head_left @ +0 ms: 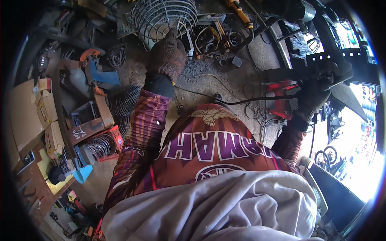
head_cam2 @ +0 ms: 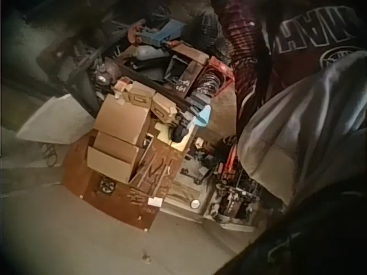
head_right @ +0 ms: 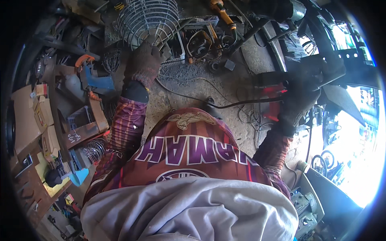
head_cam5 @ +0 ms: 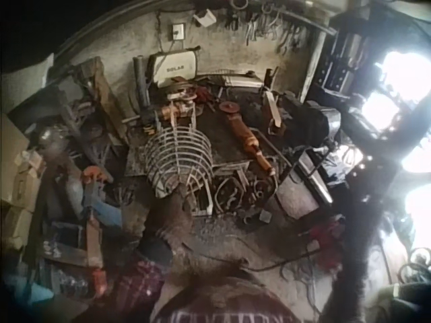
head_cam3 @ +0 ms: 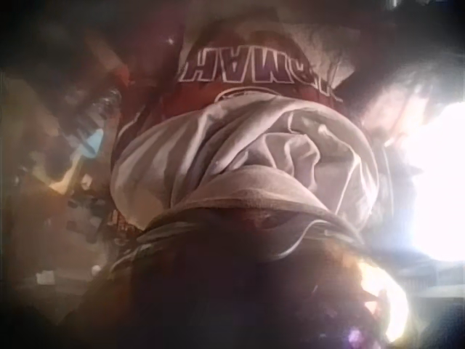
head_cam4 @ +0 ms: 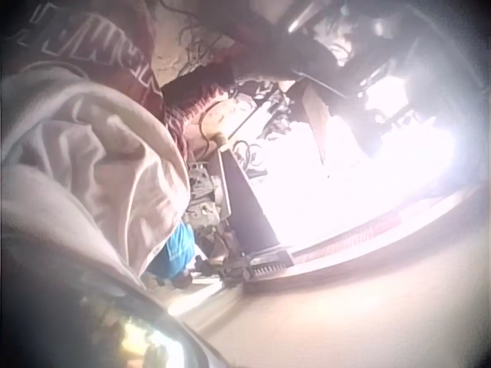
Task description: The person welds metal rods onto a curved wire frame using a welding tool and then uses a handheld grinder on the frame.
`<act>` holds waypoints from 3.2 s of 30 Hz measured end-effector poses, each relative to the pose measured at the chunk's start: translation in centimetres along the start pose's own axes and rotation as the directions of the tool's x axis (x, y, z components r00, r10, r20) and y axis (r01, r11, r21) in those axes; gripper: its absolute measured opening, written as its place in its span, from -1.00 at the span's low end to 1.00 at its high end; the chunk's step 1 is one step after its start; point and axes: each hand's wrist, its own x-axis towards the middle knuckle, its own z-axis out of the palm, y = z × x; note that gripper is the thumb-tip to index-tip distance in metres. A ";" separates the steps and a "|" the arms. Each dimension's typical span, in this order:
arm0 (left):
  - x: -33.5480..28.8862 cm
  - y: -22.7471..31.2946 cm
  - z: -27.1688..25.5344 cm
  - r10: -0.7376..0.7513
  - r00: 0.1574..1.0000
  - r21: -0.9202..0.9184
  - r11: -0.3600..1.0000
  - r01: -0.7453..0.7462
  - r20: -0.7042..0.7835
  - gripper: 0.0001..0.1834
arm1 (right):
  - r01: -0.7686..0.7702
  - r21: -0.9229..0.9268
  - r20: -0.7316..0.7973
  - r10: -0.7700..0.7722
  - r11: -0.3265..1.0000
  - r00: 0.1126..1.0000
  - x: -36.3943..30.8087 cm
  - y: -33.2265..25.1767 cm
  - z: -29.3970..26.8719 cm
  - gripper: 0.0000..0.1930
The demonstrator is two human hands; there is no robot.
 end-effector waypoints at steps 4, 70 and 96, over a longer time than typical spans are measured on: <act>-0.7 0.4 -1.3 -0.054 0.995 -0.184 0.982 0.038 -0.084 -0.62 | 0.013 -0.069 -0.081 -0.018 0.998 0.997 -0.5 -0.5 0.4 -0.76; -1.7 1.5 0.7 -0.088 0.979 -0.025 0.996 0.084 -0.186 -0.62 | -0.673 0.412 0.839 0.033 0.614 0.543 -8.3 11.2 18.9 -0.52; -1.6 0.3 1.1 0.006 0.976 0.049 0.999 0.005 -0.219 -0.61 | -0.433 0.537 0.715 -0.118 0.724 0.689 -8.5 8.8 17.8 -0.52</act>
